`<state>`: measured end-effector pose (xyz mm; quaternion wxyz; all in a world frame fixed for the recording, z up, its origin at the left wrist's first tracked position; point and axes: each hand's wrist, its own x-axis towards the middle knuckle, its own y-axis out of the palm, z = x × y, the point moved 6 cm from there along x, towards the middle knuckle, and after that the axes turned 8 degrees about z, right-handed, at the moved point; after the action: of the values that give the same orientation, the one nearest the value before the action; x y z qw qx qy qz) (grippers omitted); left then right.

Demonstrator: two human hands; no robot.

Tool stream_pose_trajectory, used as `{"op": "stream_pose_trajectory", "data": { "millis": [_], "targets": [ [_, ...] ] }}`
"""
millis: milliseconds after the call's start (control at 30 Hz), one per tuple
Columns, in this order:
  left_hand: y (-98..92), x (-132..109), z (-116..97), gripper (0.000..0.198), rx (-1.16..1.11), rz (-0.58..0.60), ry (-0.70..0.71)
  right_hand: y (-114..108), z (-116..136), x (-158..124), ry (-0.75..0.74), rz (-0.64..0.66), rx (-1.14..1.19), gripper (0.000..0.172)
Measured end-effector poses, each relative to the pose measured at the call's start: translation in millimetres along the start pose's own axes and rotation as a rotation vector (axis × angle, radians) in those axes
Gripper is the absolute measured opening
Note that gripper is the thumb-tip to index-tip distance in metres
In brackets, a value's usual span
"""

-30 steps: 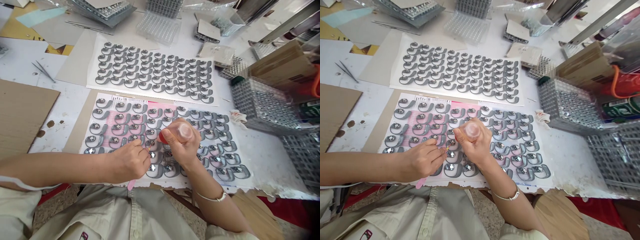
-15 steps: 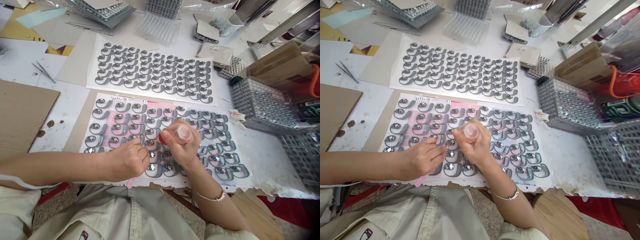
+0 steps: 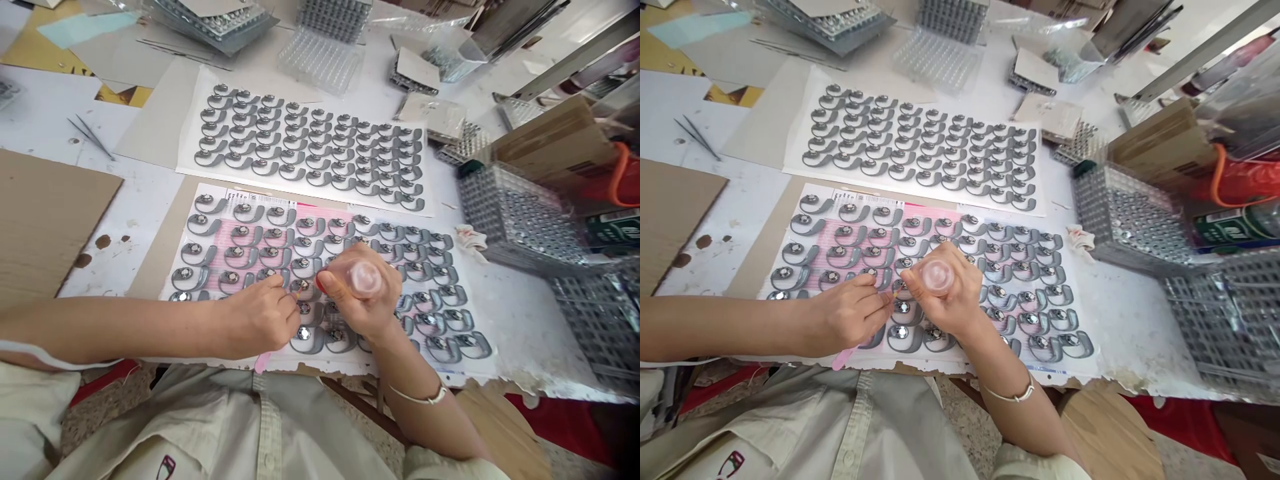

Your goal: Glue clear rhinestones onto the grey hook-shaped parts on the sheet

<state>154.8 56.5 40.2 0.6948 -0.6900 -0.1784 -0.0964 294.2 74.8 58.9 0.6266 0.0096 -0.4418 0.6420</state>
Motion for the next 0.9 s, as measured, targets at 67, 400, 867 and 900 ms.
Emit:
{"op": "stream_pose_trajectory", "data": {
  "millis": [67,400,867,900],
  "targets": [
    [0.2,-0.2,0.0,0.023,0.012,0.0,0.001,-0.2,1.2,0.5,-0.008,0.004,-0.003,0.016],
    [5.4,-1.7,-1.0,0.019,0.016,-0.004,0.015,-2.6,0.8,0.2,-0.01,-0.014,-0.016,0.017],
    [3.1,-2.0,-0.9,0.025,0.013,-0.05,-0.008,-0.9,-4.0,-1.9,0.023,-0.006,-0.015,0.017],
    [2.4,-1.6,-0.8,0.025,0.009,-0.052,-0.008,-0.8,-3.9,-2.1,0.023,-0.003,-0.016,0.017]
  ]
}}
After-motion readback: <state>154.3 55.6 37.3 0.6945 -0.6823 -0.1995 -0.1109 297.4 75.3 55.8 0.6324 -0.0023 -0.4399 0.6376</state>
